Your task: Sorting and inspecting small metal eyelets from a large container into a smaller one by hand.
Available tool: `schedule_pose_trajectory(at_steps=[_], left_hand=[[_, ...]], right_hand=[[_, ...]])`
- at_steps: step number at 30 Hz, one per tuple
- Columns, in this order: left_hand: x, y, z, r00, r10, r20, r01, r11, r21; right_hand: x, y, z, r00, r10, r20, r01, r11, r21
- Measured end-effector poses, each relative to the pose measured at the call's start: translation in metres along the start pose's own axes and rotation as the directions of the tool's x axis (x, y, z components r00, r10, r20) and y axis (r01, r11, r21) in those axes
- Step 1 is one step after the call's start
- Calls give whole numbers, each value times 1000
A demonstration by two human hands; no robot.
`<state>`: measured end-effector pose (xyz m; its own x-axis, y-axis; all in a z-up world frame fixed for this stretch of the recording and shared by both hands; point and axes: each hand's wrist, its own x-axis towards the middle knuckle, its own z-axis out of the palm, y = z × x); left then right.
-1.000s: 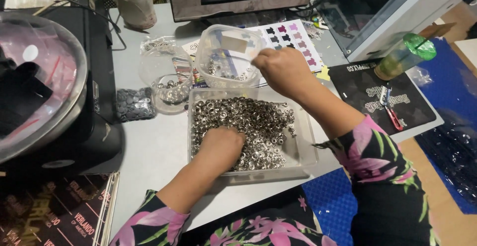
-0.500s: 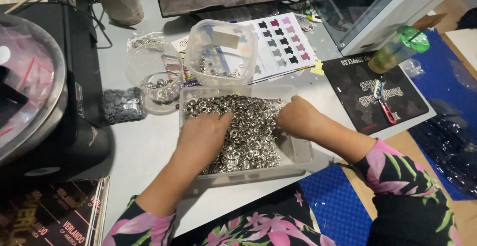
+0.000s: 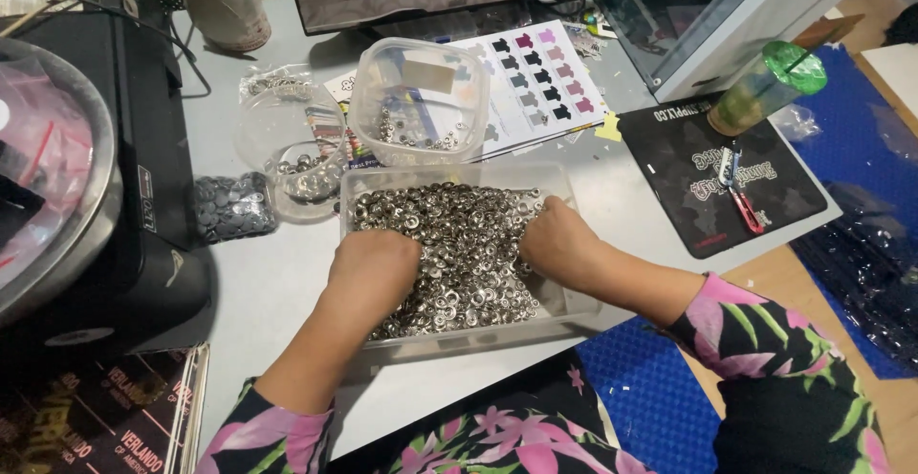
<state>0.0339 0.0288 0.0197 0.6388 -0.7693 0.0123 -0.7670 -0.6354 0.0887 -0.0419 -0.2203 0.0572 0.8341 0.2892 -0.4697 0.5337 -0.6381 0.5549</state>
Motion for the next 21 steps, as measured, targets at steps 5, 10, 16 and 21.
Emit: schedule_pose_trajectory(at_steps=[5, 10, 16, 21], left_hand=[[-5, 12, -27, 993, 36, -116, -41, 998, -47], [-12, 13, -32, 885, 74, -460, -29, 994, 105], [-14, 2, -19, 909, 52, -414, -10, 995, 102], [-10, 1, -10, 960, 52, -275, -34, 997, 69]], right_hand=[[4, 35, 7, 998, 28, -62, -11, 965, 261], [-11, 68, -33, 995, 102, 9, -88, 807, 584], [-1, 81, -46, 982, 167, -89, -67, 746, 662], [2, 80, -73, 972, 208, -109, -66, 689, 722]])
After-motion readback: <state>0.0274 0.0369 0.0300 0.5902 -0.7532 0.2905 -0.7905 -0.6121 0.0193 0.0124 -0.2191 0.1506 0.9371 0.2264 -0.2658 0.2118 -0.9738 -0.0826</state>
